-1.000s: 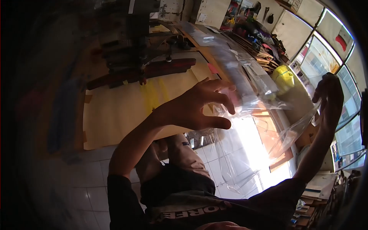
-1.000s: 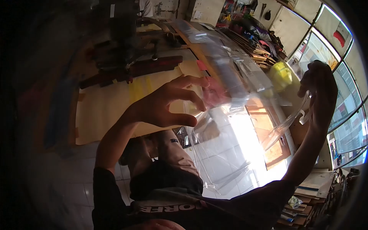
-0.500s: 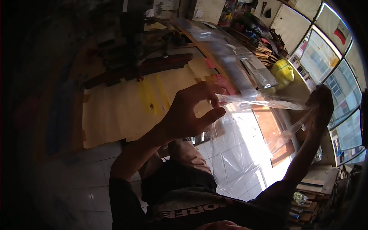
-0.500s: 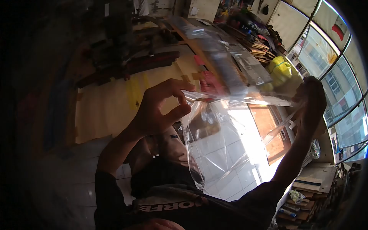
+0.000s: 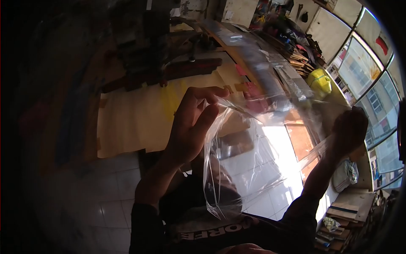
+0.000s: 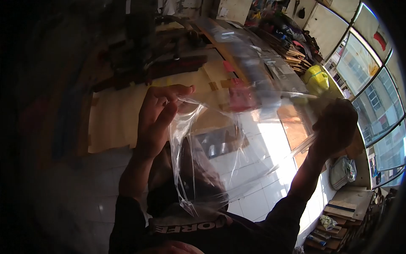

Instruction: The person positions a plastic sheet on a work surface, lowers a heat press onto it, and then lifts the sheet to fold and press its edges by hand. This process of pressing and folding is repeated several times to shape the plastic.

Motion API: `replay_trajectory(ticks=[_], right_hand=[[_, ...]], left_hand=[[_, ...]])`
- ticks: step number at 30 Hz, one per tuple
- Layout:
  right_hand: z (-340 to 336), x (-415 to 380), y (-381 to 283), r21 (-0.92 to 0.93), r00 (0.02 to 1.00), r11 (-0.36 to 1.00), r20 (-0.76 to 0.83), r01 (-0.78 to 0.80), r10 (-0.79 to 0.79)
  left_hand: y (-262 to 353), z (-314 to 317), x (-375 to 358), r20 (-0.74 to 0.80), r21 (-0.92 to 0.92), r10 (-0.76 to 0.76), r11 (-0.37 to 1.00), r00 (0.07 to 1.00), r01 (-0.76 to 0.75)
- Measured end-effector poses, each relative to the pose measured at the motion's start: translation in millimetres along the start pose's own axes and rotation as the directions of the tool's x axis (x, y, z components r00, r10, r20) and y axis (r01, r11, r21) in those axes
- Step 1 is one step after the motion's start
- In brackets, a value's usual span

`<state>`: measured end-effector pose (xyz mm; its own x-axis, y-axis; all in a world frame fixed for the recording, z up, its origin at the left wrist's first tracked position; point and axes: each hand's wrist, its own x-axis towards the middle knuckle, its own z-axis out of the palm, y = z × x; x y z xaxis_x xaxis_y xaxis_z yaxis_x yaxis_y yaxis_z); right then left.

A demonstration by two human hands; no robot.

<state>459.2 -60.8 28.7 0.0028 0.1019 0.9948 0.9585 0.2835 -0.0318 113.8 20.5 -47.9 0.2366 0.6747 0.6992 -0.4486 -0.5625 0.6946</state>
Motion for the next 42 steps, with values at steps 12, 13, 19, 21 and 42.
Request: replay_trajectory(ticks=[12,13,19,21,42], right_hand=[[35.8,-32.7,-64.7,0.086,0.997,0.996,0.076,-0.008,0.002],[41.9,-33.7,-69.4,0.181,0.968,0.957,0.154,-0.226,0.199],[87.4,-39.4,-86.2,0.523,0.845,0.664,0.341,-0.535,0.412],[100.3,-45.8,-90.1,0.506,0.805,0.628,0.414,-0.591,0.425],[148.2,-72.5,-110.1,0.551,0.632,0.309,0.676,-0.775,0.378]], left_hand=[[-10.2,-43.4,-20.0,-0.127,-0.242,-0.213,0.954,0.969,0.178],[-9.6,-47.6,-22.0,-0.142,-0.236,-0.210,0.956,0.967,0.173],[9.2,-67.6,-36.5,-0.350,-0.092,-0.224,0.975,0.910,0.204],[17.8,-73.7,-43.4,-0.376,0.013,-0.239,0.965,0.895,0.263],[6.4,-118.6,-73.6,-0.510,-0.038,-0.334,0.929,0.793,0.367]])
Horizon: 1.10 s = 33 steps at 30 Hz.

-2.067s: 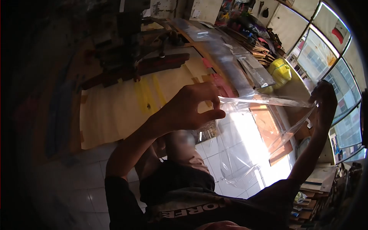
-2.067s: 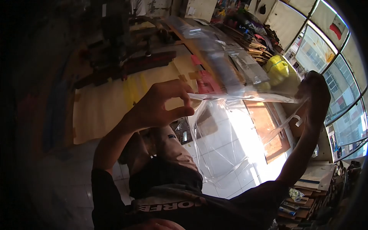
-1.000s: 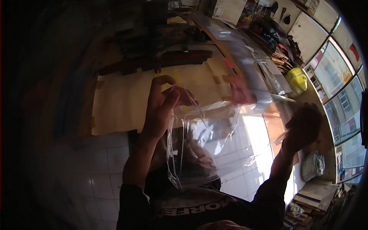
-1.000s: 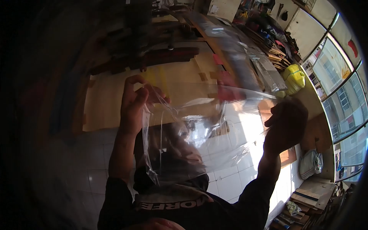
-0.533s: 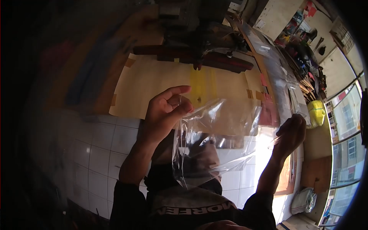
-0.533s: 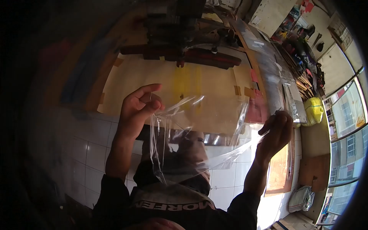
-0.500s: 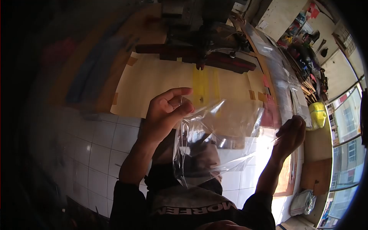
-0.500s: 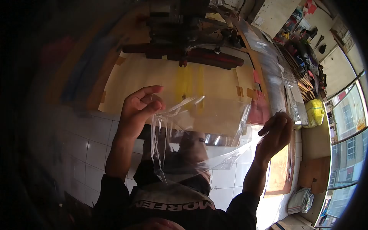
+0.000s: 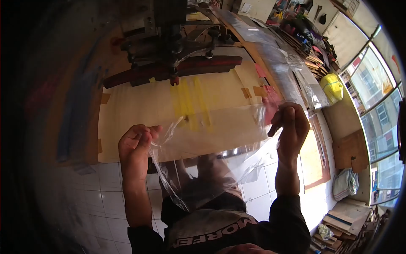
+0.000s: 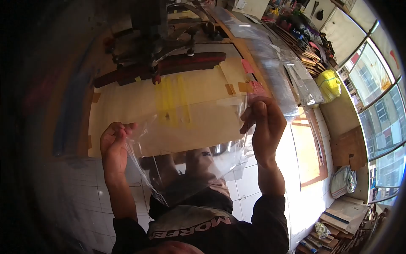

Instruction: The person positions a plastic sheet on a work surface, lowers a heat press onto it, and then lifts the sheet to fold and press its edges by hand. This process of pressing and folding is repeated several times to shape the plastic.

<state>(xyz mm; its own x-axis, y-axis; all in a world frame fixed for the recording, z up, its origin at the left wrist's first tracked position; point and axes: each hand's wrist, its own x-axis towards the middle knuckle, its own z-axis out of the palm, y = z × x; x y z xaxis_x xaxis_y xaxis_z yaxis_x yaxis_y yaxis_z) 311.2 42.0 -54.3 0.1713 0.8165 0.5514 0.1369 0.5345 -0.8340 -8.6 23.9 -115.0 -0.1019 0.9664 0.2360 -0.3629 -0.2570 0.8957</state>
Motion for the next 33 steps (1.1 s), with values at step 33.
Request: replay_trajectory(ticks=[33], right_hand=[[7.5,-6.4,-1.5,0.122,0.998,0.992,-0.061,0.041,-0.034]], left_hand=[[15.7,-16.2,10.2,0.037,0.252,0.210,0.944,0.977,-0.212]])
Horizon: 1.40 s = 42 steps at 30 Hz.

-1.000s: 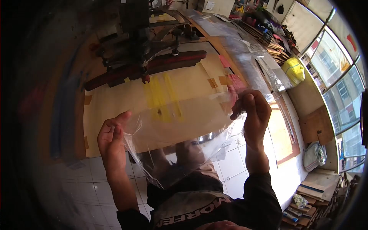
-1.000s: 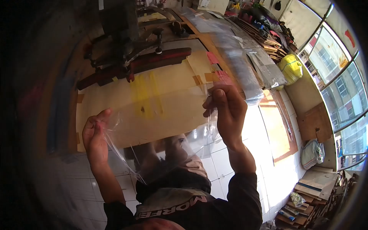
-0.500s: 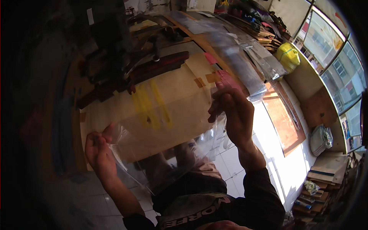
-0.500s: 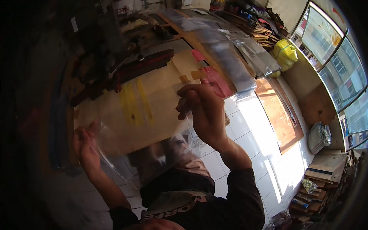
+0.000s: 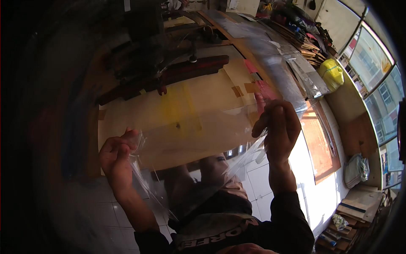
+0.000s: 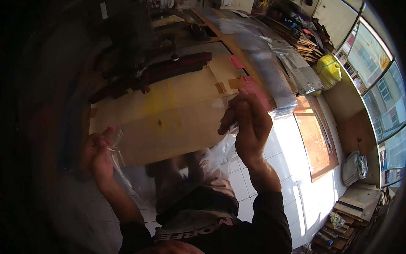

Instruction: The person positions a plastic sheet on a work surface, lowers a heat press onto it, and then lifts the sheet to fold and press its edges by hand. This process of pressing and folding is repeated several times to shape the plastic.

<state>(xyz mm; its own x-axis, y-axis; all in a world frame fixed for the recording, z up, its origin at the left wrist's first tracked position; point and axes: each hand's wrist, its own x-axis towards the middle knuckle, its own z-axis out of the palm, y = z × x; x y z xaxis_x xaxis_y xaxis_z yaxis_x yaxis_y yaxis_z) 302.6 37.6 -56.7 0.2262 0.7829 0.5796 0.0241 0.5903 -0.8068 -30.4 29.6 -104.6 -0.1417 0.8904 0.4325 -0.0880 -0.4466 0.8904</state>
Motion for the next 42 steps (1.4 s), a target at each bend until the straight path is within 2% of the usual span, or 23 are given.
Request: replay_trajectory(ticks=[1,2,3,5,7,9,10,13,16,20,23,25,27,29,30,31,33,37,42], right_hand=[[-1.5,1.0,1.0,0.004,1.000,1.000,0.010,0.013,-0.014],[-0.5,1.5,0.3,-0.010,1.000,1.000,0.003,0.025,-0.025],[0.8,2.0,-0.4,-0.024,0.999,0.999,-0.005,0.036,-0.037],[-0.6,3.3,2.7,0.061,0.998,0.997,-0.008,0.056,-0.056],[1.7,4.6,-1.8,-0.003,0.997,0.998,-0.037,0.065,-0.066],[4.5,4.3,-3.3,-0.033,0.996,0.998,-0.061,0.060,-0.062],[4.6,3.9,-4.3,-0.068,0.994,0.996,-0.095,0.050,-0.056],[6.4,0.8,-3.6,-0.107,0.987,0.987,-0.091,0.123,-0.133],[12.4,0.5,-0.8,-0.096,0.978,0.990,-0.176,0.099,-0.115],[16.5,0.7,2.4,-0.118,0.977,0.990,-0.189,0.077,-0.099],[19.0,1.9,5.8,-0.159,0.964,0.984,-0.240,0.079,-0.116],[20.1,3.2,8.3,-0.130,0.953,0.986,-0.273,0.101,-0.134],[21.7,3.6,9.8,-0.070,0.953,0.992,-0.276,0.109,-0.124],[22.2,4.4,11.8,-0.050,0.949,0.992,-0.292,0.112,-0.122],[24.1,2.2,10.1,-0.067,0.948,0.993,-0.299,0.093,-0.109],[24.1,2.7,11.9,-0.067,0.942,0.994,-0.320,0.088,-0.105],[23.5,2.6,14.6,-0.056,0.940,0.995,-0.327,0.080,-0.094],[32.0,1.9,11.3,-0.059,0.916,0.998,-0.398,0.028,-0.049],[36.9,1.8,12.0,-0.116,0.911,0.991,-0.397,0.071,-0.112]], left_hand=[[0.7,-1.7,1.1,0.079,-0.043,0.011,0.999,0.997,-0.008],[2.5,5.9,2.4,0.054,-0.122,0.002,0.993,0.999,0.004],[5.0,8.7,4.6,0.028,-0.112,0.006,0.994,1.000,-0.003],[11.8,11.9,8.8,0.096,-0.141,0.082,0.988,0.992,-0.068],[18.5,14.2,9.6,0.057,-0.098,0.101,0.991,0.993,-0.095],[19.6,13.2,9.9,0.092,-0.051,0.141,0.989,0.986,-0.137],[22.0,16.9,9.8,0.048,-0.004,0.170,0.985,0.984,-0.170],[24.2,19.1,6.4,-0.005,-0.076,0.121,0.990,0.993,-0.121],[24.1,20.8,5.3,-0.034,-0.041,0.132,0.990,0.991,-0.134],[27.7,22.1,2.6,-0.072,-0.038,0.077,0.996,0.994,-0.080],[26.3,19.3,4.4,-0.038,0.042,0.117,0.992,0.992,-0.115],[29.6,24.6,3.9,0.001,-0.140,0.075,0.987,0.997,-0.074],[27.8,22.0,7.1,0.027,-0.083,0.135,0.988,0.991,-0.132],[27.5,25.7,6.6,-0.034,-0.113,0.097,0.989,0.995,-0.100],[26.3,21.2,7.8,0.021,-0.081,0.114,0.990,0.993,-0.112],[31.0,23.9,5.5,0.008,-0.163,0.027,0.986,1.000,-0.025],[29.5,22.5,4.7,0.030,-0.252,-0.006,0.968,1.000,0.014],[29.0,18.9,2.6,0.005,-0.249,-0.078,0.965,0.997,0.077],[29.4,19.9,-1.0,-0.037,-0.220,-0.096,0.972,0.995,0.085]])
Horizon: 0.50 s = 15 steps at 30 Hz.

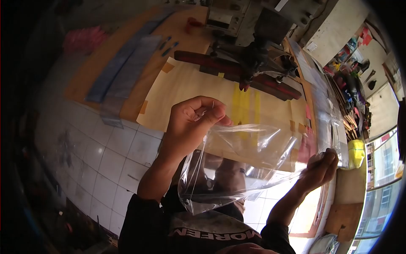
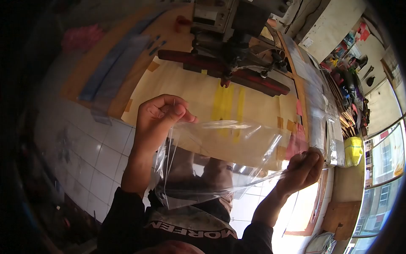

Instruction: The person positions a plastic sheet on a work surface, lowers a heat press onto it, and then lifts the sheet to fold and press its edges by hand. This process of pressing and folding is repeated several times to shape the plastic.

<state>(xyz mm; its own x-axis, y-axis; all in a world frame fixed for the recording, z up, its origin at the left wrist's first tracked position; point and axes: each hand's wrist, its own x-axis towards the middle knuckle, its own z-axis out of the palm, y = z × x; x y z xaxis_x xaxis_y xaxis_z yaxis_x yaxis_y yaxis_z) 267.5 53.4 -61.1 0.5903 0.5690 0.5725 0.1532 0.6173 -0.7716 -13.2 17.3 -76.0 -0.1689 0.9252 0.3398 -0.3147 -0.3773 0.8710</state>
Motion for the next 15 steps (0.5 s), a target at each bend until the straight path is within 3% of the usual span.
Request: replay_trajectory(ticks=[13,15], right_hand=[[-4.3,-0.7,5.4,0.027,0.998,0.999,0.049,-0.043,0.042],[-5.7,0.5,5.8,0.018,0.999,1.000,0.051,-0.019,0.018]], left_hand=[[0.9,-4.4,0.2,-0.014,0.036,0.048,0.998,0.999,-0.048],[-2.0,-7.2,0.6,0.046,-0.042,-0.009,0.999,0.999,0.011]])
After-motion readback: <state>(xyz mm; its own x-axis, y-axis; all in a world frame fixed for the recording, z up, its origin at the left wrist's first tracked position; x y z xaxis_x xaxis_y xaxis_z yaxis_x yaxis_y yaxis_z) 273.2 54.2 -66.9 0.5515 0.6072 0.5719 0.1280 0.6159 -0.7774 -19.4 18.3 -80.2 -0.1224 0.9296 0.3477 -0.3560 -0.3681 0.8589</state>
